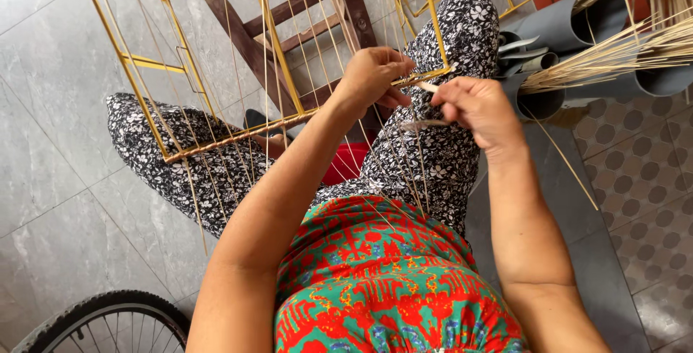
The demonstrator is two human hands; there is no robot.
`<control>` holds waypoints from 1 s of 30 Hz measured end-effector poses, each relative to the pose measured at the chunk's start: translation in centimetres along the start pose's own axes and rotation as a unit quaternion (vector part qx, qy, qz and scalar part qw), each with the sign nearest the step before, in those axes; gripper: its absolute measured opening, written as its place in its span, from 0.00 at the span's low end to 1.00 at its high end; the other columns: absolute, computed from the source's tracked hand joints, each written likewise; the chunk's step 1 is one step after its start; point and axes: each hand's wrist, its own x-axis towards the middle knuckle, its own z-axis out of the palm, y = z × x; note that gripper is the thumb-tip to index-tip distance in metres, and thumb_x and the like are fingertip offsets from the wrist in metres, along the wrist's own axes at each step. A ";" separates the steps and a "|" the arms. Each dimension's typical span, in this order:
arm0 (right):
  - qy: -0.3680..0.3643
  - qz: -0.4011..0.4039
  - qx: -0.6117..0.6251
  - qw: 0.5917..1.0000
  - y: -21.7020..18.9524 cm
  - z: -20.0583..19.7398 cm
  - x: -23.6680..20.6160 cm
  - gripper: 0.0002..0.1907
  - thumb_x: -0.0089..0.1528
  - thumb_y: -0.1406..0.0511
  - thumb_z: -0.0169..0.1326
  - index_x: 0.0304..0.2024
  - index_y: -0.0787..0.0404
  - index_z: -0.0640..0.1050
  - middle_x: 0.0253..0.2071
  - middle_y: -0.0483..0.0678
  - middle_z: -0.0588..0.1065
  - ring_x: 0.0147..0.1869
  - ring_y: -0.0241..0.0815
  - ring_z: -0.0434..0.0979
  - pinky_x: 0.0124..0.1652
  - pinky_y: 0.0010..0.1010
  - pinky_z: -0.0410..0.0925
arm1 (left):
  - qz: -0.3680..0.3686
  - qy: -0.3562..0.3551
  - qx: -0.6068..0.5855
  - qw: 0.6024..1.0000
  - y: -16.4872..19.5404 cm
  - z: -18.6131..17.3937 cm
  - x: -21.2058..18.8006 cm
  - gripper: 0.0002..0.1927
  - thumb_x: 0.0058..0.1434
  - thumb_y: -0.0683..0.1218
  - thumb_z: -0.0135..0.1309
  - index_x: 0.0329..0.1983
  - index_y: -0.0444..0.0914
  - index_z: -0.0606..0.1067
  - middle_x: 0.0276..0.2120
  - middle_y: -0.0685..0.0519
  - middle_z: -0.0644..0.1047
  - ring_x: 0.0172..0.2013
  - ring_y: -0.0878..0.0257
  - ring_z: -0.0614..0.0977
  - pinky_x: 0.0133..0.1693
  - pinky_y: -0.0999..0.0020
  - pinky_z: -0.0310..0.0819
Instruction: The person weaves thin bamboo strips into a rectangular bamboo frame held between their legs. They repeatedly thread and pull the strips through the frame to build up the basket wall.
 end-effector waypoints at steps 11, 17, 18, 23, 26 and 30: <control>-0.026 0.037 0.258 0.965 -3.2 0.5 2.9 0.18 0.72 0.65 0.51 0.58 0.75 0.75 0.28 0.44 0.76 0.20 0.26 0.64 0.20 0.16 0.56 | 0.456 0.253 0.356 0.776 -0.6 3.0 -7.6 0.27 0.67 0.43 0.58 0.67 0.34 0.66 0.55 0.46 0.71 0.52 0.53 0.78 0.48 0.62 0.80; 0.016 -0.010 0.190 0.982 -1.2 0.5 1.7 0.18 0.71 0.63 0.50 0.56 0.69 0.79 0.29 0.45 0.79 0.18 0.23 0.61 0.19 0.14 0.54 | 0.366 0.206 0.582 0.696 -1.6 4.9 -4.8 0.14 0.59 0.41 0.57 0.49 0.37 0.77 0.46 0.51 0.72 0.45 0.58 0.73 0.42 0.65 0.76; 0.050 -0.029 0.118 0.991 -0.8 0.5 1.0 0.18 0.72 0.61 0.49 0.55 0.68 0.80 0.29 0.45 0.79 0.19 0.23 0.61 0.20 0.14 0.54 | 0.356 0.201 0.598 0.689 -1.7 5.0 -4.0 0.10 0.58 0.41 0.57 0.44 0.38 0.78 0.46 0.52 0.71 0.46 0.58 0.73 0.42 0.65 0.75; 0.118 -0.099 -0.199 0.968 1.3 2.3 -1.2 0.13 0.71 0.65 0.55 0.55 0.64 0.83 0.28 0.45 0.78 0.27 0.27 0.73 0.27 0.19 0.63 | 0.315 0.175 0.610 0.706 -1.6 5.1 -2.3 0.09 0.56 0.42 0.58 0.39 0.36 0.81 0.42 0.52 0.72 0.44 0.56 0.72 0.40 0.64 0.74; 0.101 -0.085 -0.246 0.960 1.6 3.0 -0.9 0.14 0.67 0.66 0.56 0.55 0.62 0.81 0.25 0.44 0.78 0.26 0.28 0.75 0.27 0.21 0.66 | 0.286 0.150 0.573 0.753 -0.9 4.5 -2.4 0.07 0.53 0.42 0.59 0.36 0.39 0.83 0.43 0.54 0.74 0.45 0.56 0.73 0.42 0.63 0.74; 0.086 -0.082 -0.290 0.950 1.3 3.0 0.5 0.14 0.65 0.66 0.59 0.53 0.62 0.81 0.24 0.44 0.77 0.24 0.28 0.74 0.25 0.23 0.66 | 0.248 0.132 0.515 0.810 0.2 3.8 -2.6 0.05 0.57 0.46 0.59 0.32 0.40 0.83 0.42 0.55 0.76 0.46 0.54 0.73 0.43 0.59 0.74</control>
